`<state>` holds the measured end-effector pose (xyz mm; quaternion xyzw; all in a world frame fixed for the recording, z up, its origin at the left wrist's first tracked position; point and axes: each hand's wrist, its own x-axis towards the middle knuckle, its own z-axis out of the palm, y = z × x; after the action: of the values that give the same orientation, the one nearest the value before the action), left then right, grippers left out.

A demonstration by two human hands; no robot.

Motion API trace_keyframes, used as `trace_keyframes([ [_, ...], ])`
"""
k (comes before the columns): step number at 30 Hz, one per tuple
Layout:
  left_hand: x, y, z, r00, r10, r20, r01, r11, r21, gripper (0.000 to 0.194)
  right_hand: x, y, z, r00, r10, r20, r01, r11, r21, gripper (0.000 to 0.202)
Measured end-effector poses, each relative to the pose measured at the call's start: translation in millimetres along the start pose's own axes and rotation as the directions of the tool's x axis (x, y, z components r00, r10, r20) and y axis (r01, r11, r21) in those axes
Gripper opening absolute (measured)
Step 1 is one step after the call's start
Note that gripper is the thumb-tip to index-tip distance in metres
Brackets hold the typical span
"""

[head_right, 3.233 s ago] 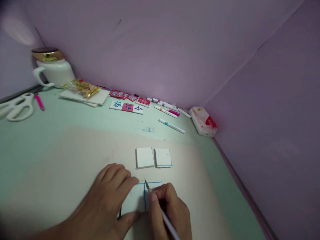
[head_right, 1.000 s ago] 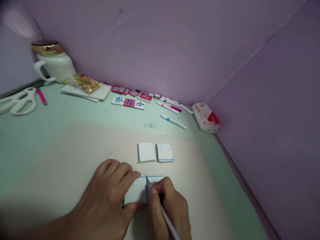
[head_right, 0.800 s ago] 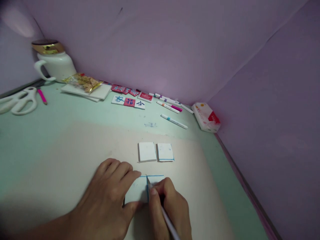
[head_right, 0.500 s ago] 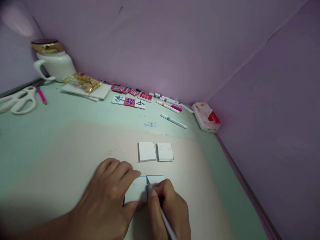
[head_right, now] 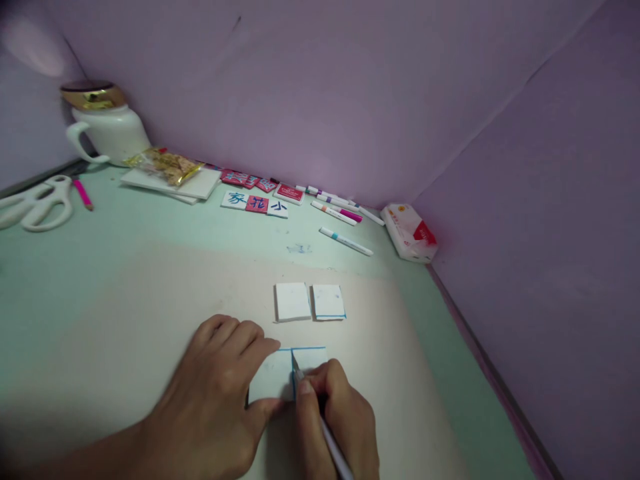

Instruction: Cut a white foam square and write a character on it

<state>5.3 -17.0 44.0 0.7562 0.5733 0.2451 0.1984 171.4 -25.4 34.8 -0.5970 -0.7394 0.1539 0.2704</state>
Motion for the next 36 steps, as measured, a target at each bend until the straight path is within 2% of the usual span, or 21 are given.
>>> trace_keyframes([
  [4,0.4,-0.4,0.5,1.0,0.0,0.003,0.0,1.0,0.004,0.016,-3.3,0.9,-0.1,1.0,-0.009,-0.005,0.009,1.0,0.022,0.028],
  [13,-0.6,0.8,-0.6,1.0,-0.007,0.011,0.007,1.0,0.007,0.018,-5.1,-3.3,0.9,0.998,0.069,0.011,-0.069,0.997,0.036,0.03],
  [24,-0.5,0.2,0.3,1.0,-0.005,0.006,0.005,1.0,0.019,0.017,-2.8,-6.6,-2.9,0.997,0.025,0.067,-0.028,0.999,0.039,0.03],
  [31,0.5,0.2,0.4,1.0,0.003,0.0,-0.003,1.0,0.024,0.018,-5.2,-4.5,-6.5,0.996,-0.031,0.079,0.029,0.999,0.024,0.028],
  [36,-0.5,0.4,-0.4,1.0,-0.003,0.007,0.003,1.0,0.023,0.018,-6.1,-6.8,-7.6,0.997,-0.021,0.068,0.019,1.0,0.018,0.028],
])
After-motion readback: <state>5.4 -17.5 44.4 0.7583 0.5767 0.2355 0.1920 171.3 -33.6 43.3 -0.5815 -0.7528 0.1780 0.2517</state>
